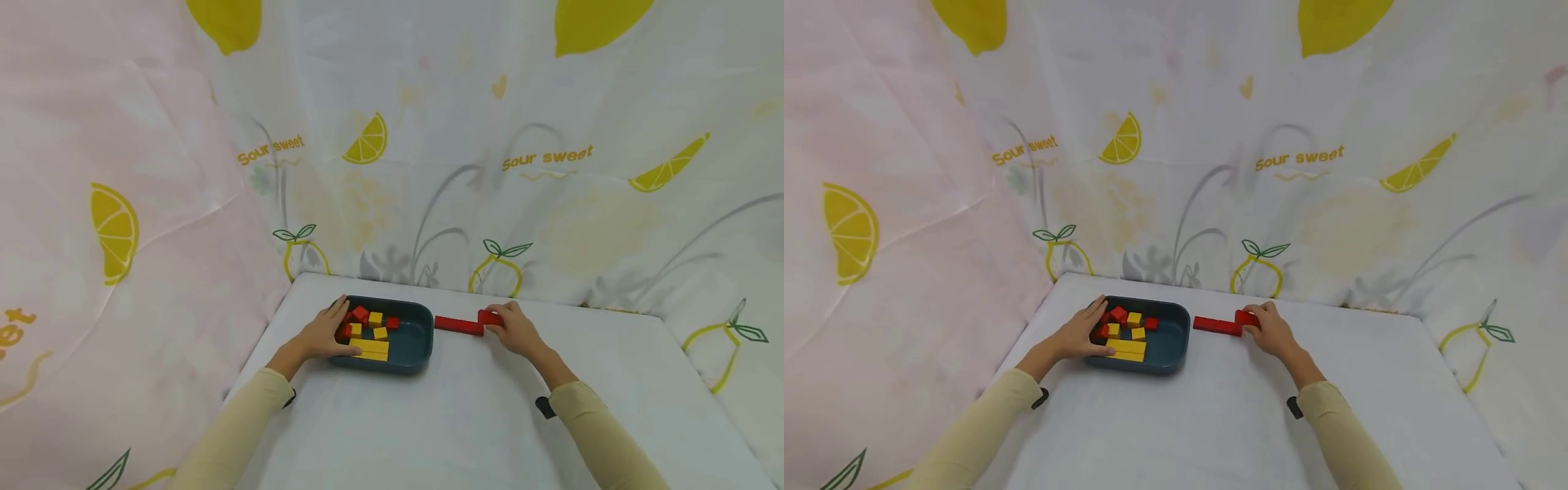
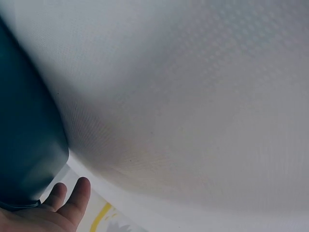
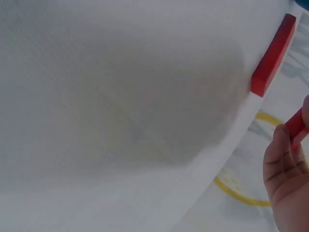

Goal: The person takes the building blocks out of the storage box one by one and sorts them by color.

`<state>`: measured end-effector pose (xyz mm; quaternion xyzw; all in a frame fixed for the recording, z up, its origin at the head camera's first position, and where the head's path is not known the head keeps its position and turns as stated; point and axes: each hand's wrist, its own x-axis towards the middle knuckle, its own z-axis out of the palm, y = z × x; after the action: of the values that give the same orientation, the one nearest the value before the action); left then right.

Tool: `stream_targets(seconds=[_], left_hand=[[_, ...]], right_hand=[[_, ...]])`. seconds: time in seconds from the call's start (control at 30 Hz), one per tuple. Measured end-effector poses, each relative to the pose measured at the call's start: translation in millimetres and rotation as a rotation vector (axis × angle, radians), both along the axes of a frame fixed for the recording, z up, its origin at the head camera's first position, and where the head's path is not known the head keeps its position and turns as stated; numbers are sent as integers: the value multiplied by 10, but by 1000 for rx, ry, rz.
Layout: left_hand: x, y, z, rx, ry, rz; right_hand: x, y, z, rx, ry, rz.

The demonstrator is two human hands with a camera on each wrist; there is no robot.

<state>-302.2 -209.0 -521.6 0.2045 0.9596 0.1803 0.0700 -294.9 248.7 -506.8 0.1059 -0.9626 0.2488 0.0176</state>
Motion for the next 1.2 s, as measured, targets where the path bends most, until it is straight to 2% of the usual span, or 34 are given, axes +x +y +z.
stream_targets(seconds=[0.23,0.4,0.6,0.73,0.9,1.2], left_hand=[[26,-2,7,9,4,-3],[33,12,6,17,12,6],[30,11,6,9,12,2],[32,0,28,24,12,-1],[23,11,45,27,10,2],[30,12,18,39,13,-6]], right_hand=[[-12,179,-125,42,-51,-21],[-11,251,-180,85,-132,-34],[-82,272,-254,98,-202,-36],[-155,300,-278,-8,-262,-19],[-219,327,-236,-153,-369,-50],[-194,362,-263,-209,-356,-54]])
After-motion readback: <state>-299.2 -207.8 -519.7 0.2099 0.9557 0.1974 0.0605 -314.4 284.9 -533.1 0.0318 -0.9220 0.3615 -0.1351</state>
